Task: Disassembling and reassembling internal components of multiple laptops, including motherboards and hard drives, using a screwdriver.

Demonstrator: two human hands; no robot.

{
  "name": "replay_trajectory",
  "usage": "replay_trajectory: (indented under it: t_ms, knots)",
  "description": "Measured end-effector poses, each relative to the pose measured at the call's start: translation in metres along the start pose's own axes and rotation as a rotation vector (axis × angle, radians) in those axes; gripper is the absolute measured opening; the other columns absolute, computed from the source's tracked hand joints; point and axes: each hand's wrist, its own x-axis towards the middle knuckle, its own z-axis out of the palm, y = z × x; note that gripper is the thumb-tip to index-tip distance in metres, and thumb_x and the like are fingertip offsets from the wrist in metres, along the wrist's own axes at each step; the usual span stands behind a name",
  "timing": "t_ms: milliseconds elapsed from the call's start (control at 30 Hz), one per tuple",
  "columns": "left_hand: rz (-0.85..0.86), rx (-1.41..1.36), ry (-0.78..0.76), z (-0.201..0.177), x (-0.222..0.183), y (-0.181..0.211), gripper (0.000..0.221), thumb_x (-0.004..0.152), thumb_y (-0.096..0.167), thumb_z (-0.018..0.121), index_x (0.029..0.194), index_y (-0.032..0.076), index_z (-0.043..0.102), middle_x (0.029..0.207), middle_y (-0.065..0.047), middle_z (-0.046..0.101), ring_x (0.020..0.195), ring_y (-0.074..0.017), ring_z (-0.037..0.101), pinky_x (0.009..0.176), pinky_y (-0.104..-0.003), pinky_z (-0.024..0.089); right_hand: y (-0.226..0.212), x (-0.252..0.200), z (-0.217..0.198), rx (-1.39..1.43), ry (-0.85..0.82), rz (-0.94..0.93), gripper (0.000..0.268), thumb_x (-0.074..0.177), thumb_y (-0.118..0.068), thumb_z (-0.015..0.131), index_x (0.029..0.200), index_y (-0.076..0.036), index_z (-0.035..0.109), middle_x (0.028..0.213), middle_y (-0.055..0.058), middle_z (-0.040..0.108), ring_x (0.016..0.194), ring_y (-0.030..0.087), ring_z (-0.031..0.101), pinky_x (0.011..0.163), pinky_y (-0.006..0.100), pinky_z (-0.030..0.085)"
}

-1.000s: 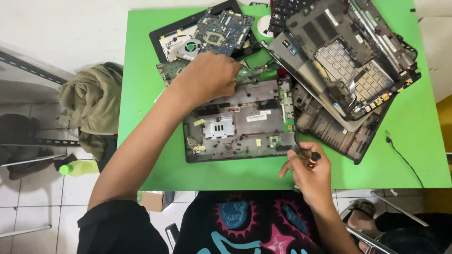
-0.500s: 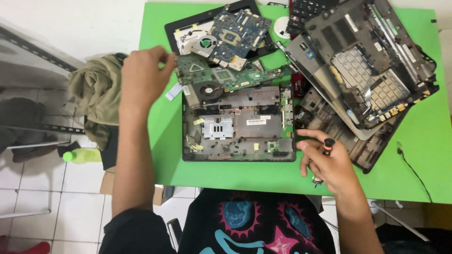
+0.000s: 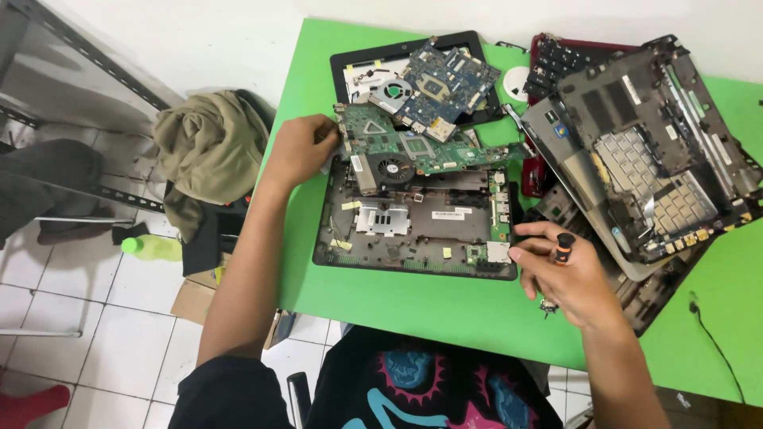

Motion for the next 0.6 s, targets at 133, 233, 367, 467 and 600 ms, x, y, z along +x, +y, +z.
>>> replay_trajectory:
  t_ms: [133, 233, 367, 467, 600]
  knots:
    - [-0.058, 0.001, 0.056, 0.014, 0.005, -0.002, 0.029, 0.088, 0.041, 0.073, 0.105, 0.017, 0.076, 0.089, -0.005, 0.076, 0.095, -0.0337, 0.073, 0.085, -0.049, 0.055, -0.017, 0.003, 0.012, -0.04, -0.063, 0.015, 0.041, 0.082, 0.011, 0.069, 0.122, 0.015, 0.061, 0.08, 0.021, 0.071, 0.022, 0.01, 0.044, 0.024, 0.027, 0.045]
    - [-0.132, -0.055, -0.024, 0.006, -0.002, 0.009, 0.038, 0.089, 0.051, 0.072, 0.108, 0.018, 0.074, 0.09, -0.003, 0.076, 0.098, -0.0316, 0.072, 0.087, -0.047, 0.054, -0.023, 0.003, 0.02, -0.117, -0.091, 0.065, 0.044, 0.083, 0.013, 0.068, 0.126, 0.015, 0.062, 0.081, 0.023, 0.072, 0.027, 0.02, 0.056, 0.023, 0.027, 0.041]
    - [0.039, -0.073, 0.051, -0.023, -0.018, 0.034, 0.028, 0.092, 0.029, 0.072, 0.115, 0.012, 0.071, 0.096, -0.008, 0.076, 0.096, -0.0306, 0.07, 0.081, -0.044, 0.055, -0.042, -0.011, 0.025, -0.381, -0.06, 0.087, 0.043, 0.085, 0.004, 0.07, 0.128, 0.006, 0.068, 0.091, 0.027, 0.078, 0.037, 0.025, 0.066, 0.036, 0.033, 0.05]
    - [0.23, -0.085, 0.126, -0.054, -0.039, 0.072, 0.027, 0.096, 0.011, 0.067, 0.122, 0.007, 0.066, 0.101, -0.013, 0.074, 0.095, -0.0295, 0.066, 0.077, -0.038, 0.057, -0.069, -0.018, 0.039, -0.64, 0.0, 0.063, 0.038, 0.086, -0.008, 0.077, 0.124, -0.002, 0.074, 0.093, 0.024, 0.082, 0.042, 0.025, 0.071, 0.047, 0.036, 0.055]
    - [0.102, -0.251, -0.134, -0.081, -0.06, 0.106, 0.07, 0.094, 0.035, 0.074, 0.142, -0.007, 0.047, 0.132, -0.033, 0.061, 0.119, -0.0451, 0.061, 0.094, -0.052, 0.054, -0.065, 0.002, 0.046, -0.889, -0.091, -0.207, 0.032, 0.089, -0.012, 0.076, 0.12, -0.006, 0.077, 0.098, 0.021, 0.079, 0.077, 0.039, 0.079, 0.061, 0.041, 0.062]
